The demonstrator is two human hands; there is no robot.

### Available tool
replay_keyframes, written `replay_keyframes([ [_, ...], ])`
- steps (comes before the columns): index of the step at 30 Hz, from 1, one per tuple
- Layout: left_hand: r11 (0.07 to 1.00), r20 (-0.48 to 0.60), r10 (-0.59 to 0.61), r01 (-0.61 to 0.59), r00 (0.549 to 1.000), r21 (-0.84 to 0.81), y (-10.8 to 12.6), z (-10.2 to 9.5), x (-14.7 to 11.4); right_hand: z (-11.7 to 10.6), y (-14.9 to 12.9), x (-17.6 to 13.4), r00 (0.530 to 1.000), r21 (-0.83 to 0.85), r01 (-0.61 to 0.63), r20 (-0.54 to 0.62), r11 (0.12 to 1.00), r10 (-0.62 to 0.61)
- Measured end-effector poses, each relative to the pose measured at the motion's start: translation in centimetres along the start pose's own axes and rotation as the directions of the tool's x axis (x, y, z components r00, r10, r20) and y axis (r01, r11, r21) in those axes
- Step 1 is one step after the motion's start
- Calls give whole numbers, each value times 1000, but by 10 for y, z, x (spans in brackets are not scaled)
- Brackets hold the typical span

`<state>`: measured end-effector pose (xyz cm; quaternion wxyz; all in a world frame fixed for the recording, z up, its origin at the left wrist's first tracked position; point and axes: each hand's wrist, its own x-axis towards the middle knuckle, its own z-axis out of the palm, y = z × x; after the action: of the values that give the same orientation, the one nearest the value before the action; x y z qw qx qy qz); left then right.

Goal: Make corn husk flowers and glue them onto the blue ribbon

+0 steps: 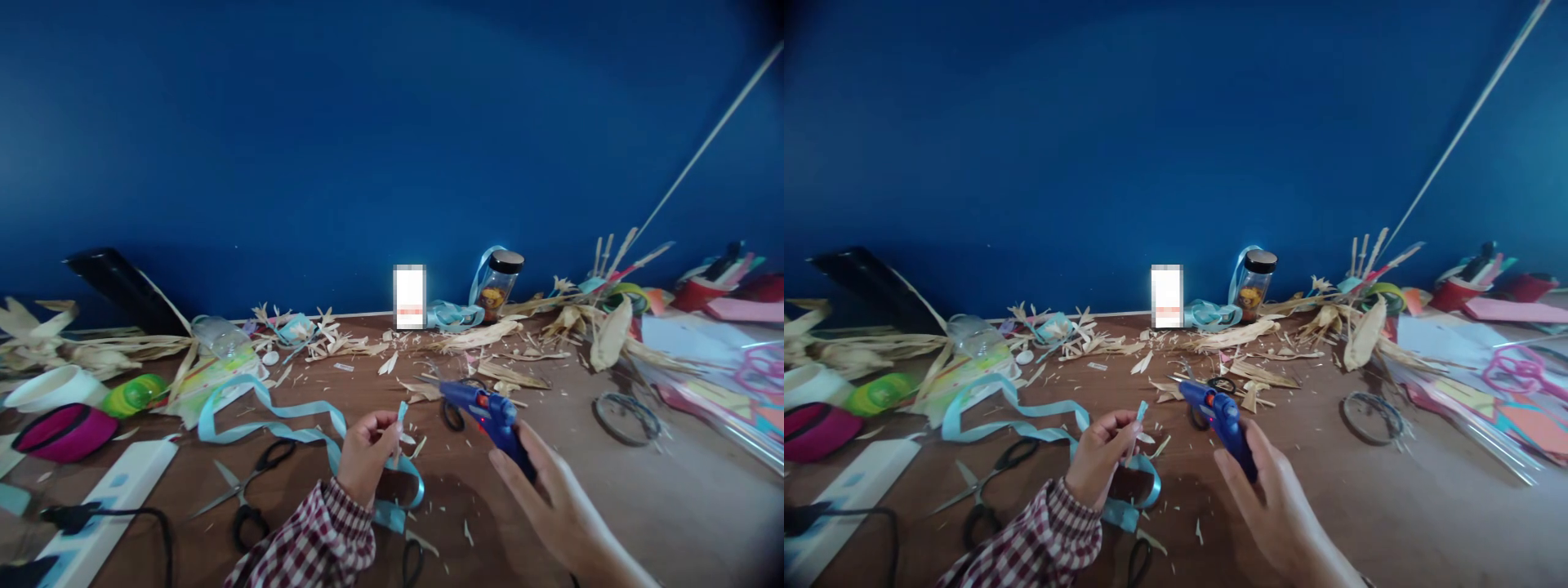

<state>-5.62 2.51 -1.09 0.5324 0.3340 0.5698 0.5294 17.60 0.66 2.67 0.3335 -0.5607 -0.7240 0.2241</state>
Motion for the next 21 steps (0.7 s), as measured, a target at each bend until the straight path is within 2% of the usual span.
replay_keyframes([
  [2,1000,10,1,-1,1000,-14,0,0,0,-11,9,2,997,-93,65,-37,994,-69],
  [5,1000,-3,-15,15,1000,-5,-1,-1,0,-30,33,2,983,-329,103,-113,939,-147],
  [7,1000,-14,-20,20,1000,5,-1,-2,1,-45,56,-1,970,-470,40,-194,882,-147],
  [11,999,-11,-42,41,999,-16,-4,-1,3,-71,106,-11,939,-648,-124,-322,752,-123],
  [16,998,13,-28,29,1000,-47,-8,-2,4,-86,149,-21,928,-746,-266,-369,611,-47],
  [18,999,17,-10,11,1000,-52,-9,-2,3,-86,156,-24,927,-759,-311,-375,572,7],
  [21,998,-4,4,-4,1000,-69,-6,0,1,-84,158,-26,941,-774,-314,-333,551,68],
])
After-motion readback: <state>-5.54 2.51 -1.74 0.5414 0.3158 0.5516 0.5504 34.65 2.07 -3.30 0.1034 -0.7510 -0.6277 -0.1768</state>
